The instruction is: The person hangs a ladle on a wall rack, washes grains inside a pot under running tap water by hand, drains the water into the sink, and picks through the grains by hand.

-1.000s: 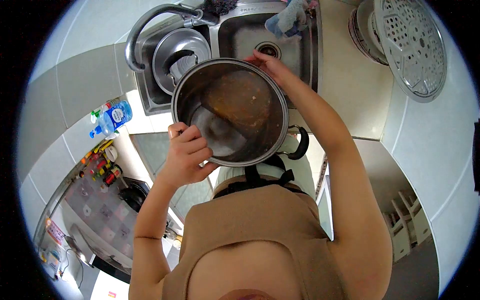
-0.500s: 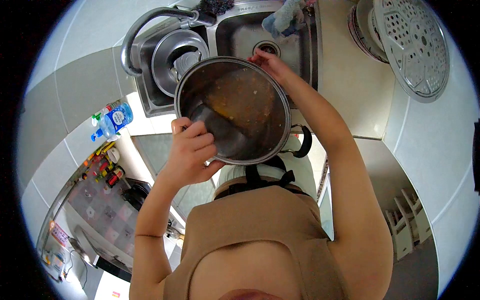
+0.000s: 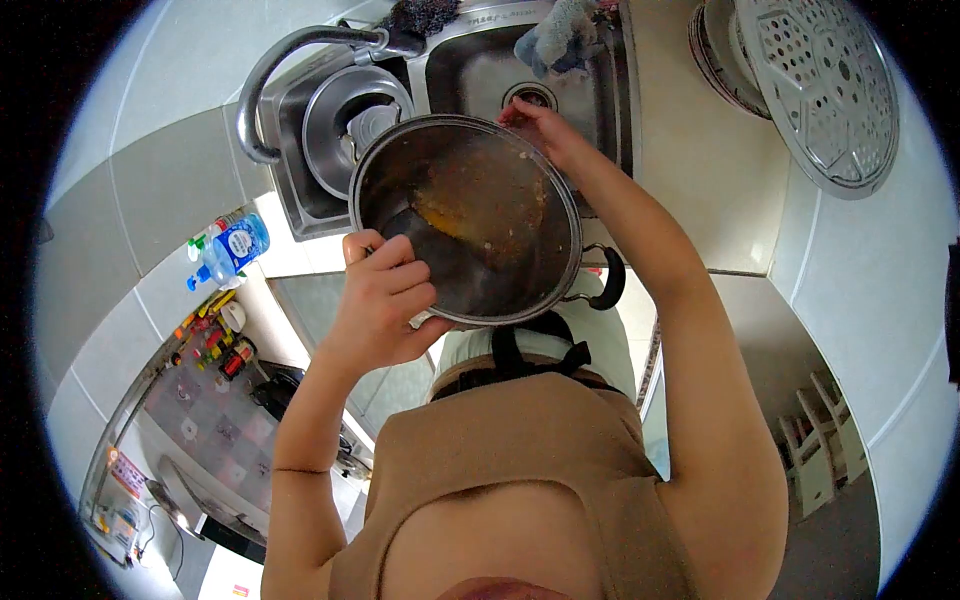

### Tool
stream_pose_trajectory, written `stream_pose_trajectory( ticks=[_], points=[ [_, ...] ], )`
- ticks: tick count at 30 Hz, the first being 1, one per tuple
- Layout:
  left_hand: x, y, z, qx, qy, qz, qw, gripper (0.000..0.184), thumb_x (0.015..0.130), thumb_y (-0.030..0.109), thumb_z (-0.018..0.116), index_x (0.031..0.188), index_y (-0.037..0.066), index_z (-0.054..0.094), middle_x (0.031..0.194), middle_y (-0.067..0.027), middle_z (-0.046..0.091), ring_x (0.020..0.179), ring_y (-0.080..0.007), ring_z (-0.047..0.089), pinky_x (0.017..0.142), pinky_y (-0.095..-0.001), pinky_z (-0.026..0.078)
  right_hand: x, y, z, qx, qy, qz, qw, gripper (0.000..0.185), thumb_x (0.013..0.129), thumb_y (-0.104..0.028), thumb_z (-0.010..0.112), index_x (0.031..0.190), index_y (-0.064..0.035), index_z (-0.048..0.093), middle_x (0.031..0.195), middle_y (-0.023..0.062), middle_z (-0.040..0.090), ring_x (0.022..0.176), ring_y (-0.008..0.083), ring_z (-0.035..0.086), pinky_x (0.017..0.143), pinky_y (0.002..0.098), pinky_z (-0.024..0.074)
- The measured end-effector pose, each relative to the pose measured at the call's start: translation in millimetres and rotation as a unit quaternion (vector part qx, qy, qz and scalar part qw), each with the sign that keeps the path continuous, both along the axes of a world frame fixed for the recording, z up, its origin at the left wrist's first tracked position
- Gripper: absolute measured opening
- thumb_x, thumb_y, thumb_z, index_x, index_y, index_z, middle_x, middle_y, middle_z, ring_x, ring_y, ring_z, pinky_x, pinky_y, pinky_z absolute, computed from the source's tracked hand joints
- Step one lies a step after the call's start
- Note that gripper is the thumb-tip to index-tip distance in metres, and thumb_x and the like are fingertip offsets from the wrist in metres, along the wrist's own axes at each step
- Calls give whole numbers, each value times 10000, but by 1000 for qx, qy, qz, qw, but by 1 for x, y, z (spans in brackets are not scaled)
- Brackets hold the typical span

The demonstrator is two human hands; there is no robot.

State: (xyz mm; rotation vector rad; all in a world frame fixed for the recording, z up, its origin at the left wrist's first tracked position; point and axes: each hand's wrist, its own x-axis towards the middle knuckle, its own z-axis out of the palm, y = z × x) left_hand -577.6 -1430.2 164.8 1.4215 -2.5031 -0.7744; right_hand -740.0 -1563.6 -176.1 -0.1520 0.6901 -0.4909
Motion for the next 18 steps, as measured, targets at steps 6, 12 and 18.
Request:
stream_pose_trajectory(
  ticks=[6,12,18],
  points=[
    [1,-2,0,7,-12,-1,1000,331,488,247,786,586,114,498,658,-5,459,743,-212,484,786,-419,314,3,6,-14,-7,0,-21,1000,285,975,-292,534,971,-29,646,968,82,672,952,198,626,910,344,476],
    [-1,-3,0,9,-10,10,1000,325,487,242,780,583,110,499,663,-5,477,749,-212,488,793,-423,319,2,5,-33,-1,11,26,1000,302,984,-321,515,990,-49,646,998,73,669,1004,195,604,932,343,442],
    [-1,-6,-1,10,-17,5,1000,324,488,259,783,581,107,512,662,-4,487,750,-214,492,793,-422,321,0,3,-20,-21,38,24,999,319,975,-341,531,994,-47,654,997,70,676,993,191,608,928,330,440]
  ],
)
